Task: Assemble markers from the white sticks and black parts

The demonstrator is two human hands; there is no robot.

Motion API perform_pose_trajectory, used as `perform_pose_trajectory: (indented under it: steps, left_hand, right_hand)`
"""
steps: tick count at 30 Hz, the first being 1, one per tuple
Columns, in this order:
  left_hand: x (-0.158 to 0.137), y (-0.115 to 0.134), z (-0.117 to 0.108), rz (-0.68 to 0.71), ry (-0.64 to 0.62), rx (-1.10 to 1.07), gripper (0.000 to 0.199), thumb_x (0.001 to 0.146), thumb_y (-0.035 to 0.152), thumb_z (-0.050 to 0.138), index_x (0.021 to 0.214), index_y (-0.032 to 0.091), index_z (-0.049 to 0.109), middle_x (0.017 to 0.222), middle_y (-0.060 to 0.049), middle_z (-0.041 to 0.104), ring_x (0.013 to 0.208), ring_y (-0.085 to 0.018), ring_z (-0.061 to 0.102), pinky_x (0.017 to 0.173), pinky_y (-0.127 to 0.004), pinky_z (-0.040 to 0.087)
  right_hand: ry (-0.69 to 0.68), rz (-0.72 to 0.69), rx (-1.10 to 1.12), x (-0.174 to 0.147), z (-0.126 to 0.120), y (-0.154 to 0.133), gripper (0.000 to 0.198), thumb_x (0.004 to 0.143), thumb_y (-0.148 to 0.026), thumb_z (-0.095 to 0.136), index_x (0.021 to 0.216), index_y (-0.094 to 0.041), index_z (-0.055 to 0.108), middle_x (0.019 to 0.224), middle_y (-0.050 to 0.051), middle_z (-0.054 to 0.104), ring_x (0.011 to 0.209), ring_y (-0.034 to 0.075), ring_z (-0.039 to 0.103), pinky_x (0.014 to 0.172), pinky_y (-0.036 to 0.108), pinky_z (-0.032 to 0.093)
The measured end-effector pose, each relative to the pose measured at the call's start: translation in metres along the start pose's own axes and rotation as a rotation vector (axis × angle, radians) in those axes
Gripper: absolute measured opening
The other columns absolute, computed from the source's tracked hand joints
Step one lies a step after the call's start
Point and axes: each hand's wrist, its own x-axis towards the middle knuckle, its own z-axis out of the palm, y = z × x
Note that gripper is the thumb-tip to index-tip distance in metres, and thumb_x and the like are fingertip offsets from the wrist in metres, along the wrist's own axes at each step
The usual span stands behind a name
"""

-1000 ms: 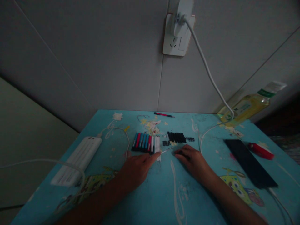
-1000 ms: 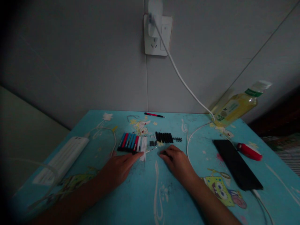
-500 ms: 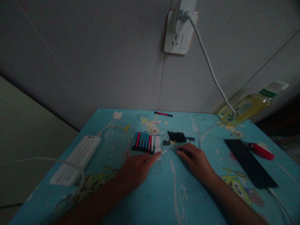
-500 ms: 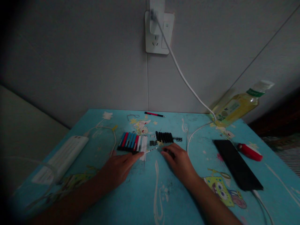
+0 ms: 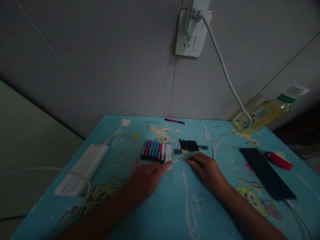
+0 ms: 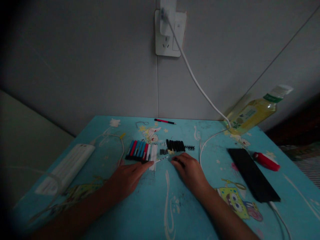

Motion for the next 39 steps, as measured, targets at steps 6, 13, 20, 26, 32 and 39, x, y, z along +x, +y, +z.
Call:
perform_pose_trajectory:
  steps: [6,13,20,26,32,39]
  left_hand:
    - [-0.001,-0.001,0.0,0.023,-0.001,-0.006,0.058,0.094,0.008,0.044,0.148,0.027,0.034,0.087,-0.001,0.063,0.075,-0.019,0.064,0.072,-0.033,0.051]
    - [-0.001,-0.001,0.002,0.029,0.017,-0.011,0.058,0.094,0.006,0.044,0.148,0.027,0.034,0.086,-0.002,0.063,0.074,-0.017,0.064,0.071,-0.031,0.051]
    - [-0.001,-0.001,0.001,0.024,0.027,-0.011,0.057,0.094,0.007,0.043,0.147,0.027,0.036,0.087,-0.002,0.064,0.075,-0.018,0.064,0.073,-0.034,0.051]
    - [-0.001,-0.002,0.002,0.032,0.035,-0.024,0.058,0.093,0.006,0.043,0.147,0.027,0.035,0.086,-0.002,0.063,0.074,-0.017,0.064,0.069,-0.03,0.05]
    - [-0.002,-0.002,0.002,0.039,0.042,-0.034,0.059,0.093,0.006,0.043,0.147,0.026,0.034,0.085,-0.002,0.063,0.074,-0.017,0.064,0.071,-0.031,0.051]
    - [0.0,0.0,-0.002,0.027,-0.002,-0.039,0.057,0.093,0.007,0.044,0.147,0.025,0.036,0.088,-0.003,0.064,0.077,-0.018,0.065,0.074,-0.033,0.052]
  right_hand:
    - [0.008,0.023,0.132,0.001,-0.006,0.0,0.024,0.097,-0.036,0.05,0.094,-0.022,0.07,0.093,0.004,0.067,0.087,0.019,0.063,0.081,0.03,0.049]
    - [-0.014,0.184,0.351,-0.001,-0.016,-0.002,0.032,0.097,-0.044,0.049,0.109,-0.019,0.067,0.084,0.002,0.065,0.076,0.017,0.06,0.067,0.026,0.048]
    - [0.062,0.226,0.476,0.0,-0.012,0.005,0.043,0.089,-0.045,0.062,0.124,-0.02,0.06,0.081,0.001,0.062,0.069,0.015,0.056,0.06,0.025,0.045]
    - [0.164,0.195,0.388,0.0,-0.013,0.003,0.036,0.09,-0.044,0.061,0.118,-0.02,0.056,0.076,0.001,0.064,0.065,0.015,0.056,0.058,0.025,0.043]
    - [0.214,0.115,0.106,-0.003,-0.014,0.001,0.026,0.095,-0.04,0.051,0.108,-0.022,0.063,0.089,0.005,0.07,0.076,0.019,0.063,0.068,0.03,0.049]
    - [0.029,-0.019,-0.148,-0.006,-0.013,0.002,0.026,0.093,-0.032,0.053,0.116,-0.025,0.065,0.104,0.006,0.07,0.088,0.022,0.066,0.081,0.035,0.053]
